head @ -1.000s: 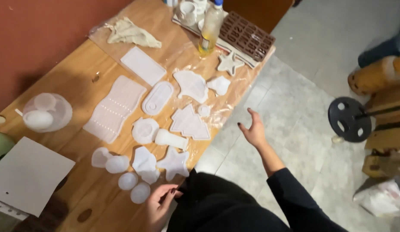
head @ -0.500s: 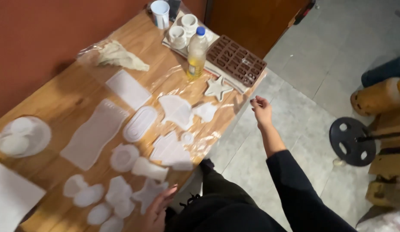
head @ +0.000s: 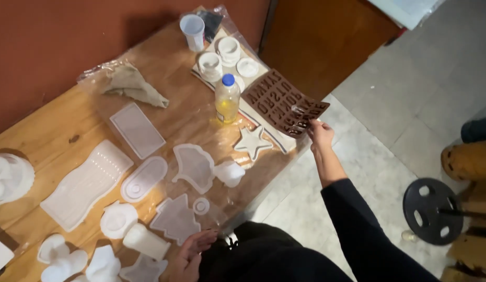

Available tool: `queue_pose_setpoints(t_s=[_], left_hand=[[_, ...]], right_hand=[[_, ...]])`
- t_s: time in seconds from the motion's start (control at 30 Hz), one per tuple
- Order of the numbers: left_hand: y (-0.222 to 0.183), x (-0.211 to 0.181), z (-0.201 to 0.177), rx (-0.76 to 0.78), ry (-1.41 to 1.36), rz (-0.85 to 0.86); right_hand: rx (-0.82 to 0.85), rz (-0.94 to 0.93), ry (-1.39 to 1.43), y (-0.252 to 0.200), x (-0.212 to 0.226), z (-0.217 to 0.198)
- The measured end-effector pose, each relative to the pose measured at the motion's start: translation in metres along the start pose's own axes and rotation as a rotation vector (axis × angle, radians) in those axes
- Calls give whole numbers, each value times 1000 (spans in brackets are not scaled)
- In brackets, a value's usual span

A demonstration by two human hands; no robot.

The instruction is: Organizing and inspecting various silicone molds on a workbench in a candle studio.

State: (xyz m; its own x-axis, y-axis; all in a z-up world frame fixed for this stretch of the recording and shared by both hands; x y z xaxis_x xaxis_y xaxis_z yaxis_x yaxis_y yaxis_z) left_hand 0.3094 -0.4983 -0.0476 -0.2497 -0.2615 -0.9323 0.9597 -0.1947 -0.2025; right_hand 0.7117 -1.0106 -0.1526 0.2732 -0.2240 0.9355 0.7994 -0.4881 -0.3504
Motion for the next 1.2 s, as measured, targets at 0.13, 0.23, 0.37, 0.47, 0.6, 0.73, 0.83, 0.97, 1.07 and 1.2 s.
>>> queue_pose_setpoints(t_s=[0.13, 0.23, 0.37, 0.47, 0.6, 0.73, 0.83, 0.97, 1.07, 1.2], left_hand=[[18, -20, 3, 0, -150, 50], [25, -54, 13, -48, -97, 9], [27, -76, 16, -104, -185, -114], [24, -85, 11, -58, -187, -37], [9, -73, -9, -109, -106, 110], [31, -63, -64, -223, -111, 149], [87, -108, -129, -480, 301, 329], [228, -109, -251, -752, 460, 498], [337, -129, -256, -584, 938, 570], [396, -200, -209, -461, 1556, 756]], right_hand=[[131, -106, 201, -67, 120, 41], [204, -395, 50, -135, 226, 52], [420, -562, -154, -234, 323, 38], [582, -487, -127, -294, 358, 55], [668, -360, -109, -319, 341, 120], [716, -294, -34, -339, 274, 188], [779, -104, 166, -350, 223, 208], [790, -47, 168, -370, 182, 234], [760, 10, 180, -370, 162, 249], [630, 125, 204, -383, 162, 265]])
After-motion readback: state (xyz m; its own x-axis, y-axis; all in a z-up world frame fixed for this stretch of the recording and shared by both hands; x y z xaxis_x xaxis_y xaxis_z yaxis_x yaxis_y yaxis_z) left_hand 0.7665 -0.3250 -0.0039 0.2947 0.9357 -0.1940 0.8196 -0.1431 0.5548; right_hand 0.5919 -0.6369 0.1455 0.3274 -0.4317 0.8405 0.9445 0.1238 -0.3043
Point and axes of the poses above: each hand's wrist, its own y-axis towards the middle knuckle, its own z-axis out of the palm, x = y × z, the point moved 5 cm from there along y, towards the middle knuckle, and after that the axes turned 2 degrees about z, right-handed, at the moved point
